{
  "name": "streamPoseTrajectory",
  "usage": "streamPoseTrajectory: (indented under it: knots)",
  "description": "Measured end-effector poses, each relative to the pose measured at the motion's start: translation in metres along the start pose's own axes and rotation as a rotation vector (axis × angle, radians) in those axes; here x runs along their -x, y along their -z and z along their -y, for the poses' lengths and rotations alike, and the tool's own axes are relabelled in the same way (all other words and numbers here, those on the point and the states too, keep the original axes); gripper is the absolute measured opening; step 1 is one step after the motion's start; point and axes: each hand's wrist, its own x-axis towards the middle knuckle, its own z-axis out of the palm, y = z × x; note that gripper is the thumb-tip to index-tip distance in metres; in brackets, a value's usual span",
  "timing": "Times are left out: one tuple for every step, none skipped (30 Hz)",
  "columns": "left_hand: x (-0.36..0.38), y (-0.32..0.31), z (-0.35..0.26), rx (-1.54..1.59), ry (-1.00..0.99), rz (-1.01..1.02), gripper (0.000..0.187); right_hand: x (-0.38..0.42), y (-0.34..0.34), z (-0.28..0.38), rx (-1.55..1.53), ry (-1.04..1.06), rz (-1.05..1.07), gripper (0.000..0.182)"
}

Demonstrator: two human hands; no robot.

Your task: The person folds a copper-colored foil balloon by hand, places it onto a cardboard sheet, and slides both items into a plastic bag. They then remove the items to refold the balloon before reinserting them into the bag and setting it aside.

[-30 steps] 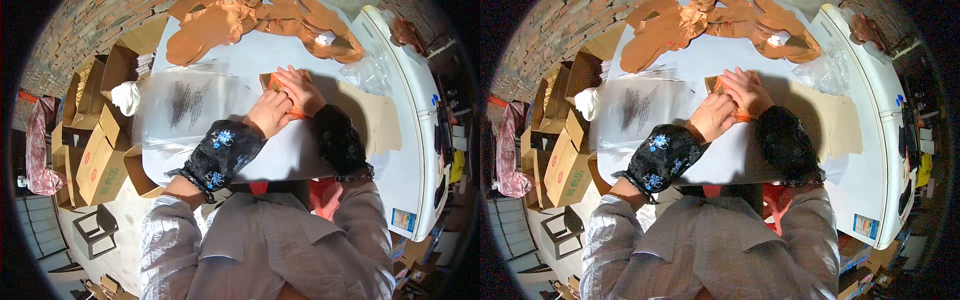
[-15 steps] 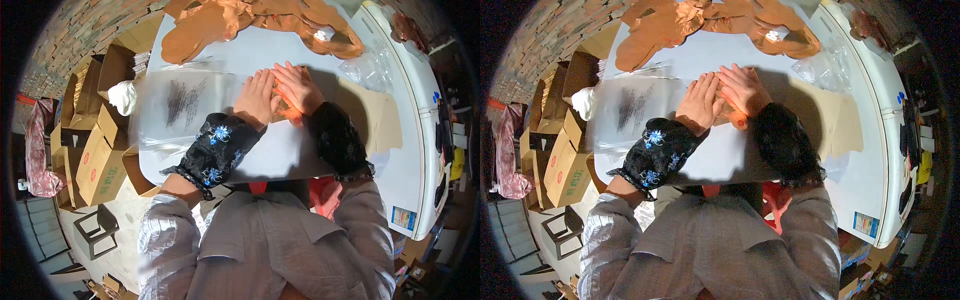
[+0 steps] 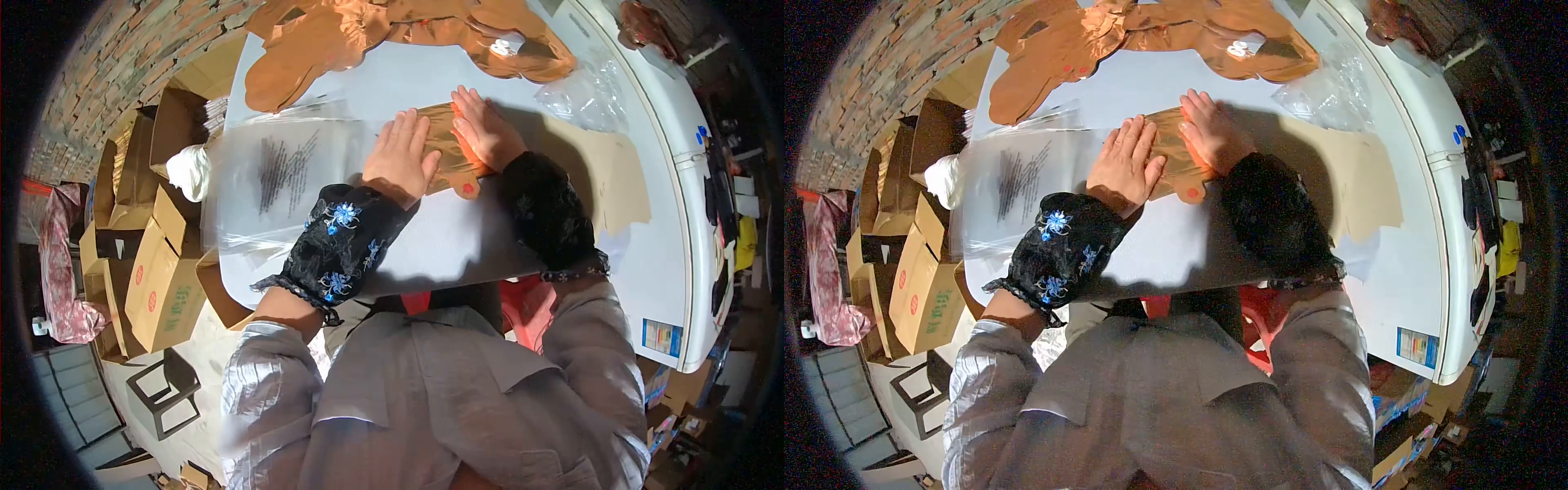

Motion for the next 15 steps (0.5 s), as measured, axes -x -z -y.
streamPoseTrajectory:
  knots:
    - [0.000,0.001,0.000,-0.001,-0.003,-0.004,0.059,-0.001,0.003,-0.004,-0.009,-0.043,0.041,0.047]
    - [0.000,0.001,-0.001,-0.002,-0.005,-0.006,0.059,0.001,0.005,-0.006,-0.020,-0.086,0.083,0.048]
    - [0.000,0.001,0.000,-0.003,-0.008,-0.008,0.059,0.003,0.012,-0.007,-0.089,-0.153,0.096,0.049]
    - [0.000,0.001,0.000,-0.003,-0.007,-0.014,0.059,0.005,0.023,-0.005,-0.159,-0.218,0.110,0.051]
    - [0.000,0.000,0.001,-0.001,-0.006,-0.020,0.059,0.008,0.034,-0.002,-0.229,-0.285,0.125,0.052]
    - [0.001,-0.001,0.000,0.004,-0.006,-0.021,0.059,0.014,0.047,0.007,-0.335,-0.274,0.149,0.052]
    - [0.001,-0.001,-0.001,0.004,-0.007,-0.015,0.059,0.021,0.061,0.019,-0.440,-0.262,0.171,0.052]
    - [0.001,-0.001,-0.001,0.003,-0.006,-0.013,0.059,0.027,0.066,0.026,-0.431,-0.213,0.193,0.051]
    - [0.000,0.000,0.000,0.001,-0.004,-0.011,0.059,0.033,0.072,0.033,-0.423,-0.164,0.214,0.050]
    - [0.000,-0.001,0.000,0.000,-0.003,-0.013,0.059,0.039,0.073,0.037,-0.303,-0.085,0.233,0.048]
    - [0.000,-0.001,0.001,0.000,-0.004,-0.012,0.059,0.044,0.074,0.041,-0.184,-0.009,0.252,0.046]
    - [0.000,-0.002,0.001,0.000,-0.006,-0.011,0.059,0.047,0.075,0.045,-0.205,0.001,0.236,0.043]
    - [0.000,-0.002,0.000,-0.004,-0.005,-0.007,0.059,0.046,0.076,0.050,-0.226,0.014,0.219,0.039]
    - [0.000,-0.002,0.000,-0.009,-0.003,-0.003,0.059,0.045,0.076,0.053,-0.246,0.028,0.201,0.036]
    - [-0.001,-0.002,0.000,-0.016,-0.002,0.000,0.060,0.046,0.072,0.052,-0.230,0.035,0.157,0.031]
